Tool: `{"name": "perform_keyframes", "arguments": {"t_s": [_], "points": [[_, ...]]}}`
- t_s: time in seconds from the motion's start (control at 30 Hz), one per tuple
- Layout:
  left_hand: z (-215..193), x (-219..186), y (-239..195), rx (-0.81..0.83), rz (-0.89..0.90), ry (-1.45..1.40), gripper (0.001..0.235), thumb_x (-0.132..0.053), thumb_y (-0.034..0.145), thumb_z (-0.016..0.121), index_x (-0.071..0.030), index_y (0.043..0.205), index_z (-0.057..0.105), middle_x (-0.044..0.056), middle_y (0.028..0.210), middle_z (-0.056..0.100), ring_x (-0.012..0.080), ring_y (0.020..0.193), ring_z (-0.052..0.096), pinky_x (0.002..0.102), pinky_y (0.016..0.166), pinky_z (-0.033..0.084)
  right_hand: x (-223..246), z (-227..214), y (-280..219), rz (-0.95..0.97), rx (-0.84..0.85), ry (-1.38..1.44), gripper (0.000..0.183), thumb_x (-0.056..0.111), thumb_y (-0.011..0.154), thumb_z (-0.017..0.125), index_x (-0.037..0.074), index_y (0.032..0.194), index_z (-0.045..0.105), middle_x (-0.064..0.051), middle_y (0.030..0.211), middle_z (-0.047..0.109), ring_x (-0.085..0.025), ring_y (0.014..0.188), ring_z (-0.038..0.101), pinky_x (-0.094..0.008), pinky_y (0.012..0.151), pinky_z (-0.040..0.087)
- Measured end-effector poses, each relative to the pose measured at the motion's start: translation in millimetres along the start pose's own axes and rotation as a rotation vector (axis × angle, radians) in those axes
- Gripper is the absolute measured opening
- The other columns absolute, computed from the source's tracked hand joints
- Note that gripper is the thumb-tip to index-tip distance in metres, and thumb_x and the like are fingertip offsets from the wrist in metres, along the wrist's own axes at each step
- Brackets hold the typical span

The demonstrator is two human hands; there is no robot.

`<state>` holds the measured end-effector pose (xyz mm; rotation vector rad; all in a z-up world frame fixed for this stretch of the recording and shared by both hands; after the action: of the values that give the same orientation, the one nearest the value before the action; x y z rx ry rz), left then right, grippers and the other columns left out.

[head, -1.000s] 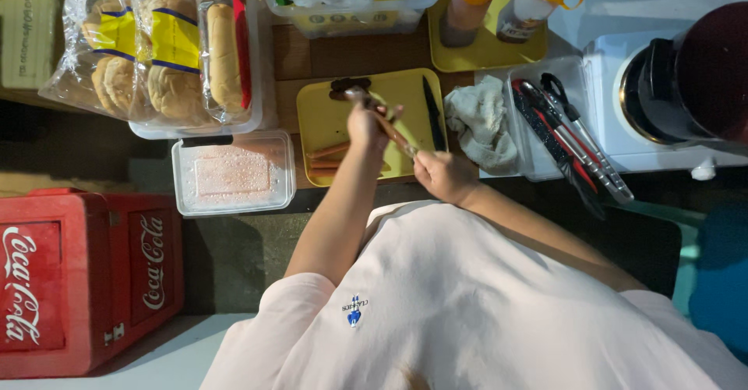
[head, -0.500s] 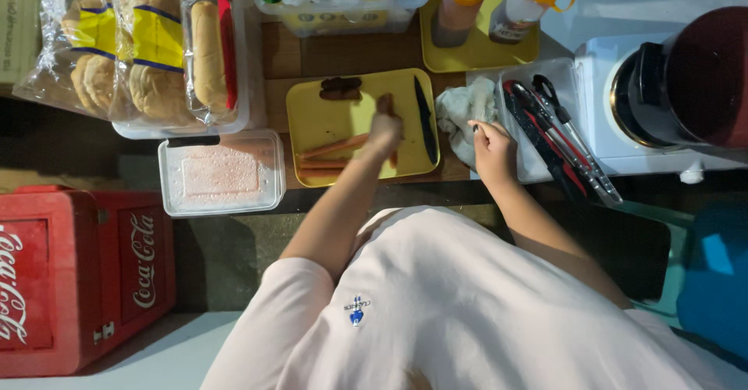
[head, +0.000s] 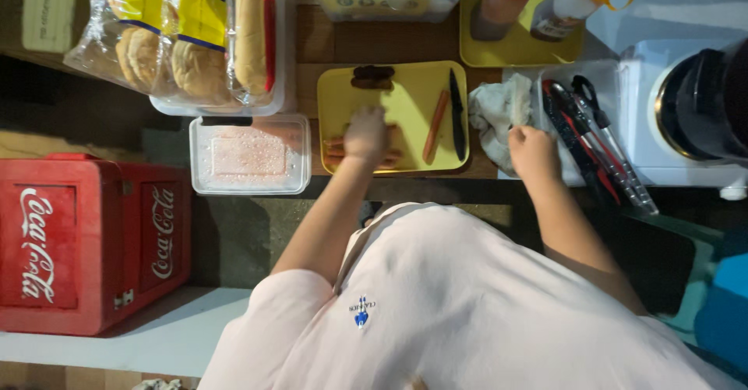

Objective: The person retrieves sausages from a plastic container and places them on a yellow cutting board. Using a knife, the person slices the sausages into smaller pieces. The sliced pieces remain on the cutting board.

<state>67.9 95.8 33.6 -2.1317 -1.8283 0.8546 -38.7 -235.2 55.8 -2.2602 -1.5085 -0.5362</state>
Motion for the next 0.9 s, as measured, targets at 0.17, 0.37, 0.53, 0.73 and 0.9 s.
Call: {"name": "perform_keyframes", "arguments": {"t_s": [0.17, 0.37, 0.53, 0.73, 0.9], "points": [[-9.3, 36.1, -1.0, -0.064, 0.043, -0.146, 0.039, -0.021, 0.090, 0.067, -0.007, 0.125, 0.060, 0.020, 0.124, 0.062, 0.0402, 0.114, 0.062, 0.048, 0.095, 0.052, 31.5, -38.6, -15.2, -0.012, -0.133, -0.224, 0.039, 0.027, 0.092, 0.069, 0.006, 0.125, 0.070, -0.024, 0.115, 0.067, -0.045, 0.093, 0.066, -0.054, 0.070, 0.052], [-27.4, 16.4, -10.6, -0.450, 0.388, -0.453, 0.028, -0.015, 0.095, 0.069, -0.006, 0.120, 0.061, 0.019, 0.110, 0.067, 0.0377, 0.093, 0.070, 0.045, 0.079, 0.057, 87.7, -31.5, -30.1, -0.219, -0.168, 0.015, 0.022, 0.019, 0.101, 0.063, 0.013, 0.120, 0.071, -0.011, 0.116, 0.067, -0.036, 0.109, 0.067, -0.046, 0.089, 0.055], [-32.8, 5.8, -15.9, -0.439, 0.327, -0.649, 0.033, -0.014, 0.092, 0.074, -0.007, 0.122, 0.064, 0.013, 0.103, 0.075, 0.0283, 0.093, 0.075, 0.039, 0.083, 0.058, 54.8, -6.9, 0.3, 0.006, -0.021, -0.159, 0.012, 0.017, 0.101, 0.067, 0.008, 0.104, 0.074, -0.014, 0.112, 0.070, -0.037, 0.100, 0.068, -0.047, 0.085, 0.055], [-19.0, 17.8, -3.1, -0.275, 0.184, -0.879, 0.035, -0.020, 0.095, 0.071, -0.006, 0.126, 0.064, 0.010, 0.112, 0.077, 0.0189, 0.101, 0.075, 0.032, 0.091, 0.059, 66.9, 40.6, 8.1, -0.113, 0.020, 0.104, 0.024, 0.002, 0.092, 0.065, 0.007, 0.113, 0.074, -0.017, 0.111, 0.069, -0.031, 0.099, 0.069, -0.043, 0.088, 0.057], [-29.3, 21.1, -16.9, -0.205, 0.182, -0.927, 0.035, -0.022, 0.096, 0.068, -0.006, 0.127, 0.065, 0.010, 0.117, 0.076, 0.0186, 0.104, 0.074, 0.033, 0.089, 0.058, 127.5, 91.8, 31.2, -0.414, 0.097, -0.177, 0.021, 0.004, 0.084, 0.069, 0.007, 0.103, 0.077, -0.015, 0.118, 0.070, -0.034, 0.111, 0.064, -0.045, 0.100, 0.048]]}}
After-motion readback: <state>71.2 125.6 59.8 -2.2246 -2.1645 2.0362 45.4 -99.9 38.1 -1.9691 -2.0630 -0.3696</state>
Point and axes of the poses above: each hand's wrist, its own y-axis towards the middle knuckle, its own z-axis out of the palm, x = y × z, the point moved 7 cm from there along y, towards the middle knuckle
